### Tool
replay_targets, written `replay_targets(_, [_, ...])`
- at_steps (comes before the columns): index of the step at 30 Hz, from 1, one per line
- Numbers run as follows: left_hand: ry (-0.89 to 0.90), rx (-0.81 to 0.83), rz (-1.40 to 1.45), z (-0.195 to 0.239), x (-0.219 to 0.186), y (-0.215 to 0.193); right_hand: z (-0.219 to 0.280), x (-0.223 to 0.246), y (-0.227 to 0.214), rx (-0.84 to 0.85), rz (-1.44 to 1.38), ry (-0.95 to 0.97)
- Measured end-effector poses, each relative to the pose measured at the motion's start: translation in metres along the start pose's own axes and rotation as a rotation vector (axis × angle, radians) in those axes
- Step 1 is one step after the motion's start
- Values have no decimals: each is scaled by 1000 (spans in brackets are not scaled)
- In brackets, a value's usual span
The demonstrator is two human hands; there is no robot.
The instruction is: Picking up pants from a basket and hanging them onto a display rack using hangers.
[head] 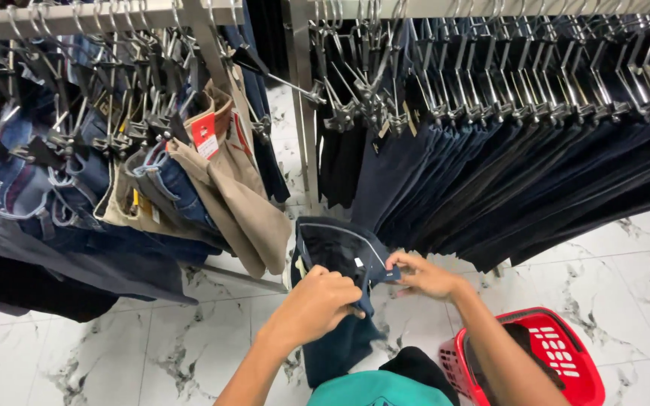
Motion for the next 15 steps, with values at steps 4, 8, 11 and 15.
replay_targets(4, [51,-40,92,5,-11,-11,-30,-10,14,221,-500,-195])
replay_targets(8, [59,-34,109,0,-33,-34,-31,12,23,269,-563,-255])
replay_targets(11, [44,-28,231,2,-28,-33,-22,42,19,127,-467,-342])
replay_targets(15, [42,-15,109,3,-16,-24,23,96,11,-189,-365,-298])
Point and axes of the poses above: each hand's wrist, its own z-axis away from the middle knuckle, its own y-axis out of the palm, x = y × z, the point moved 10 cm from there along -z, towards the middle knuckle, and after that the axes turned 11 degrees about y, right-handed, at the moved point
